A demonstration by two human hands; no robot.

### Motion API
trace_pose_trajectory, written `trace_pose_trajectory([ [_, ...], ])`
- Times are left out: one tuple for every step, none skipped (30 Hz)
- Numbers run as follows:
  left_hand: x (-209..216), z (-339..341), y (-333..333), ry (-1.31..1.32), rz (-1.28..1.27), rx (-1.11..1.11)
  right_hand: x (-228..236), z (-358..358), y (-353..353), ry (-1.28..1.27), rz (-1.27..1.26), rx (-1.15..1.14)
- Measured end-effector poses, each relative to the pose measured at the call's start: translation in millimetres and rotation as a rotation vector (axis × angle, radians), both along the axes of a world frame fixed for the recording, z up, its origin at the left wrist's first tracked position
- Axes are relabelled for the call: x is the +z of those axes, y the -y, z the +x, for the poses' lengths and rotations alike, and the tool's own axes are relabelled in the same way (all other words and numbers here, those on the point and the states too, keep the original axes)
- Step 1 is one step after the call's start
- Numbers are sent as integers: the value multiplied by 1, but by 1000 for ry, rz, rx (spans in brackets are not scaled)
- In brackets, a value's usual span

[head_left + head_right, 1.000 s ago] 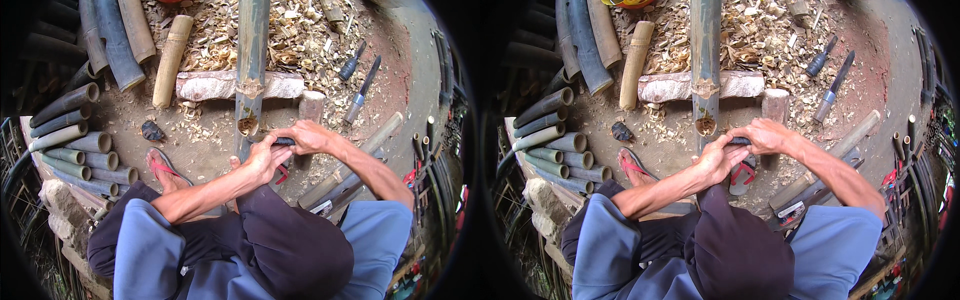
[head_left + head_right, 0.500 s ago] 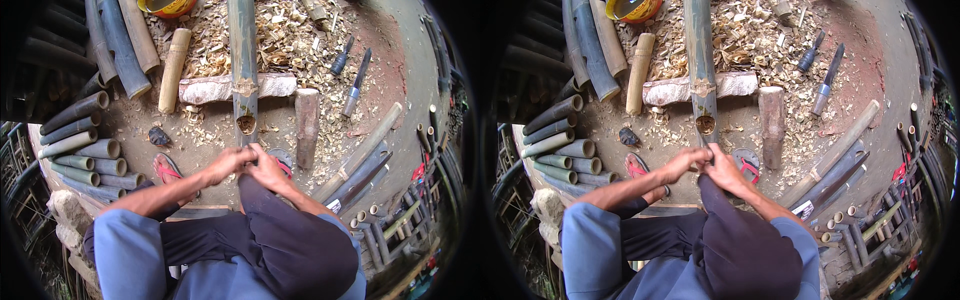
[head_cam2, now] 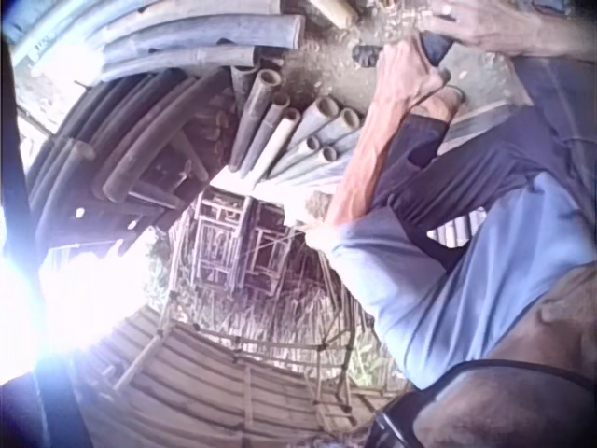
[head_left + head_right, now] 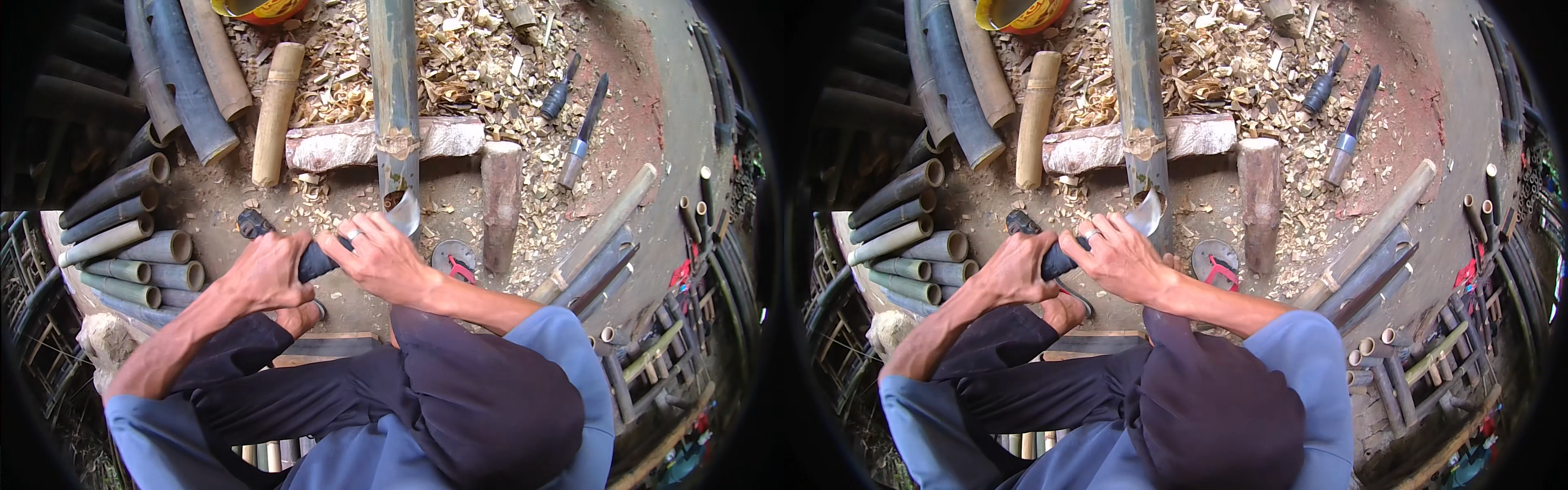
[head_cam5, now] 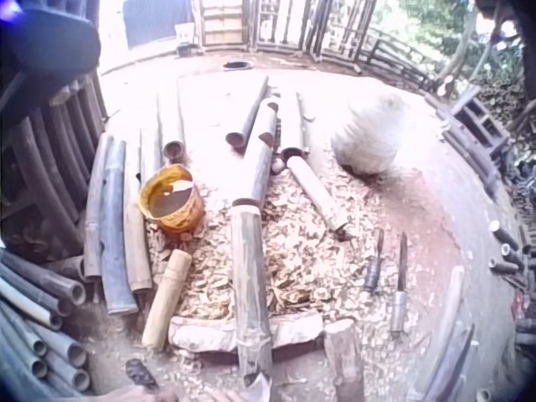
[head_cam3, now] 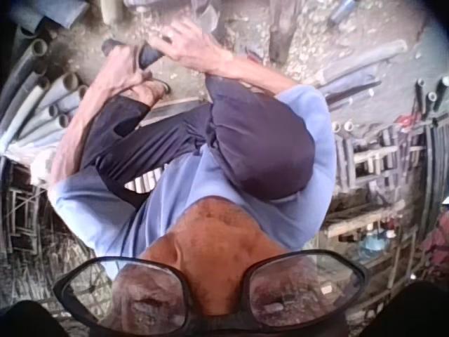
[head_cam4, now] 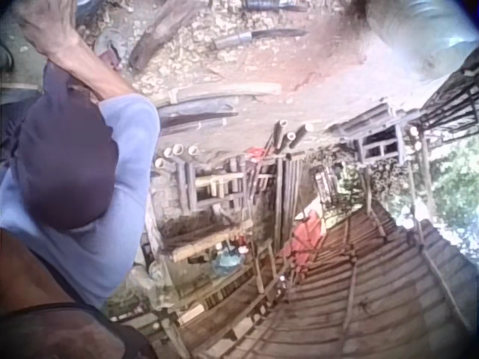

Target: The person carves and fits bamboo pieces together, using a knife to shave the surface and a wooden mallet to drive segments into pre-cut holes, while also using a tape measure to check lengths.

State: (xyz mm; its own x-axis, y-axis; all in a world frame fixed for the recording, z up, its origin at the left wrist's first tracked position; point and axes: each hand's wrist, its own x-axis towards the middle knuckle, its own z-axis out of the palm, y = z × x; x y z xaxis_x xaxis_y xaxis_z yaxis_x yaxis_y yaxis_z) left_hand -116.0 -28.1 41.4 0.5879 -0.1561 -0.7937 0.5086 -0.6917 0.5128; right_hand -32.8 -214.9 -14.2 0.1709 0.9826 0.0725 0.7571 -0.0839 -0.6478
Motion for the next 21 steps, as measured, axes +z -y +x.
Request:
trace_pose_trajectory([
  [2, 4, -3, -13, 31, -62, -7, -5, -4, -55, -8, -23],
  [0, 11, -6, -26, 59, -127, -12, -9, -6, -109, -19, -48],
  [-1, 18, -11, -38, 81, -199, -14, -13, -9, -163, -34, -80],
  [-2, 25, -16, 284, 180, -302, -17, -13, -16, -244, -21, -168],
  [-10, 36, -25, 450, 233, -401, -20, -11, -24, -323, -9, -258],
  [-20, 48, -33, 615, 287, -496, -21, -7, -31, -404, 3, -345],
  [-26, 63, -43, 483, 227, -488, -16, -1, -40, -501, -59, -374],
  [-30, 78, -49, 354, 166, -484, -16, 4, -43, -561, -115, -352],
  [-32, 86, -51, 340, 140, -466, -16, 10, -43, -614, -170, -334],
  [-35, 84, -52, 261, 95, -382, -16, 14, -42, -668, -223, -314],
  [-39, 73, -51, 182, 52, -297, -17, 17, -40, -630, -261, -233],
  [-45, 61, -48, 106, 6, -218, -20, 18, -35, -595, -291, -148],
  [-52, 43, -40, 73, -25, -116, -24, 19, -30, -560, -326, -67],
  [-53, 26, -30, -20, -19, -41, -27, 18, -26, -533, -357, 19],
  [-54, 7, -16, -87, -12, 60, -28, 18, -26, -550, -446, 115],
  [-50, -9, -3, -133, -48, 184, -29, 19, -25, -511, -437, 216],
  [-50, -34, 12, -194, -63, 297, -27, 19, -22, -471, -425, 325],
  [-54, -64, 33, -147, -46, 420, -25, 19, -20, -430, -410, 434],
  [-45, -66, 53, -167, -68, 486, -31, 17, -14, -379, -412, 542],
  [-48, -75, 74, -98, -85, 567, -31, 19, -8, -341, -398, 592],
  [-42, -68, 90, -104, -55, 583, -33, 22, -3, -308, -381, 643],
])
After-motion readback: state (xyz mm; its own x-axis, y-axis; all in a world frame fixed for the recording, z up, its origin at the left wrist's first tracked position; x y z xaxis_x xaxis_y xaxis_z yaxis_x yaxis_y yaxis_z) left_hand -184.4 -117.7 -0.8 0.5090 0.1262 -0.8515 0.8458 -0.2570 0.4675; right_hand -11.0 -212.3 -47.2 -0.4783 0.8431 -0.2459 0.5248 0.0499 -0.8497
